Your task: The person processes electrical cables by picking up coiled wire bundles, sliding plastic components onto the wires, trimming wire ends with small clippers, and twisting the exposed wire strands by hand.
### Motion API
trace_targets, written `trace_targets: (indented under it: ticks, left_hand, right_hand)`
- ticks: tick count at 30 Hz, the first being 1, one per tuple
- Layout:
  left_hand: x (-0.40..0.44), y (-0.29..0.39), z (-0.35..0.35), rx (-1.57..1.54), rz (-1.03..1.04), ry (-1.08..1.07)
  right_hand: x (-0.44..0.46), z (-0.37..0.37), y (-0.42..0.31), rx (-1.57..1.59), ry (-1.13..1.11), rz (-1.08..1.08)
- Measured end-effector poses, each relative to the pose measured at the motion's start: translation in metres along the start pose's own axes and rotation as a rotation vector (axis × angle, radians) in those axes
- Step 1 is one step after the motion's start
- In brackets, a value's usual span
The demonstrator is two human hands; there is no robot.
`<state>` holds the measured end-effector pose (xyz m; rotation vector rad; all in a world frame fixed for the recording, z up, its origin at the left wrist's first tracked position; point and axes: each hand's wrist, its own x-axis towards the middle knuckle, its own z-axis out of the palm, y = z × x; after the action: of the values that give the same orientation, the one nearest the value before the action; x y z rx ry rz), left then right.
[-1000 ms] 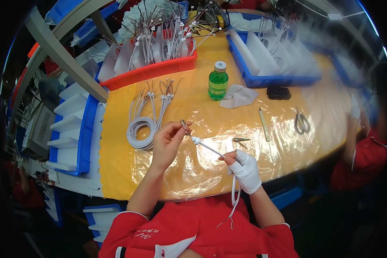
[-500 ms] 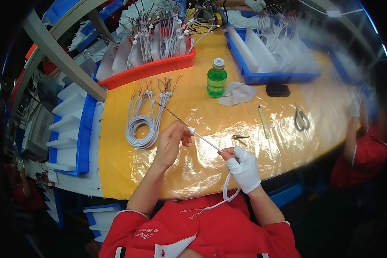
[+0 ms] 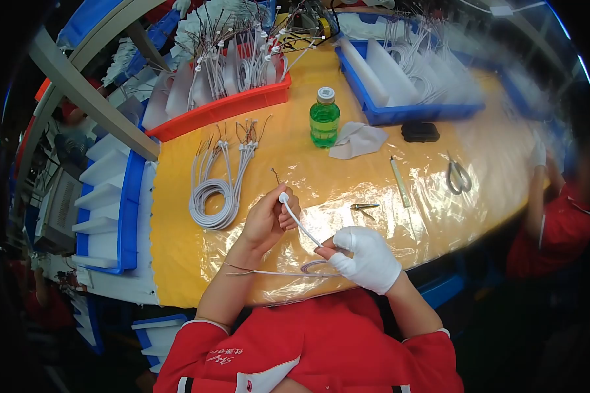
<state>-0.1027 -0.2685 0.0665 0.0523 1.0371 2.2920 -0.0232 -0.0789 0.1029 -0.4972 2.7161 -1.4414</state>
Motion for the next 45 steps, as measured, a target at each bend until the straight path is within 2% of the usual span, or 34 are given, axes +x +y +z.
trace_targets:
  ticks: [2, 8, 10, 12, 14, 17, 20, 23, 32, 33, 36, 40, 42, 44, 45]
  left_hand:
    - [0.0, 0.001, 0.0, 0.008, 0.0, -0.027]
    - [-0.006, 0.007, -0.009, 0.163, 0.046, 0.055]
    - [-0.009, 0.009, -0.014, 0.345, 0.102, 0.021]
    - [-0.011, 0.013, -0.02, 0.375, 0.093, 0.021]
    - [-0.012, 0.015, -0.018, 0.453, 0.136, 0.03]
    - [-0.011, 0.014, -0.008, 0.508, 0.169, 0.04]
    - [-0.006, 0.011, -0.009, 0.603, 0.17, 0.021]
    - [-0.003, 0.006, -0.007, 0.528, 0.163, 0.053]
    - [-0.005, 0.0, -0.018, 0.588, 0.206, 0.068]
    - [-0.007, -0.002, -0.016, 0.597, 0.209, 0.138]
    - [-0.018, 0.005, -0.028, 0.726, 0.237, 0.15]
    - [-0.053, 0.039, -0.047, 0.71, 0.347, 0.291]
    - [-0.075, 0.074, -0.068, 0.731, 0.522, 0.403]
    - [-0.098, 0.111, -0.083, 0.741, 0.725, 0.62]
    - [-0.11, 0.13, -0.087, 0.723, 0.795, 0.695]
  right_hand:
    - [0.002, -0.004, -0.004, -0.114, -0.068, -0.019]
    - [0.005, -0.019, -0.004, 0.077, -0.048, 0.227]
    - [0.008, -0.026, 0.005, 0.106, -0.004, 0.241]
    - [0.009, -0.029, 0.01, 0.096, 0.02, 0.195]
    - [0.011, -0.03, 0.004, -0.035, -0.021, 0.13]
    - [0.015, -0.028, -0.004, -0.002, -0.135, 0.241]
    - [0.016, -0.022, -0.001, -0.112, -0.173, 0.211]
    - [0.015, -0.019, -0.001, -0.086, -0.169, 0.198]
    - [0.012, -0.009, 0.014, -0.032, -0.116, 0.251]
    - [0.012, -0.008, 0.016, -0.015, -0.106, 0.261]
    - [0.009, -0.009, 0.02, 0.001, -0.083, 0.294]
    - [0.013, -0.02, 0.002, -0.007, 0.007, 0.297]
    - [0.014, -0.024, 0.006, -0.005, 0.032, 0.246]
    - [0.011, -0.027, 0.017, 0.197, 0.132, 0.354]
    - [0.011, -0.029, 0.027, 0.196, 0.138, 0.316]
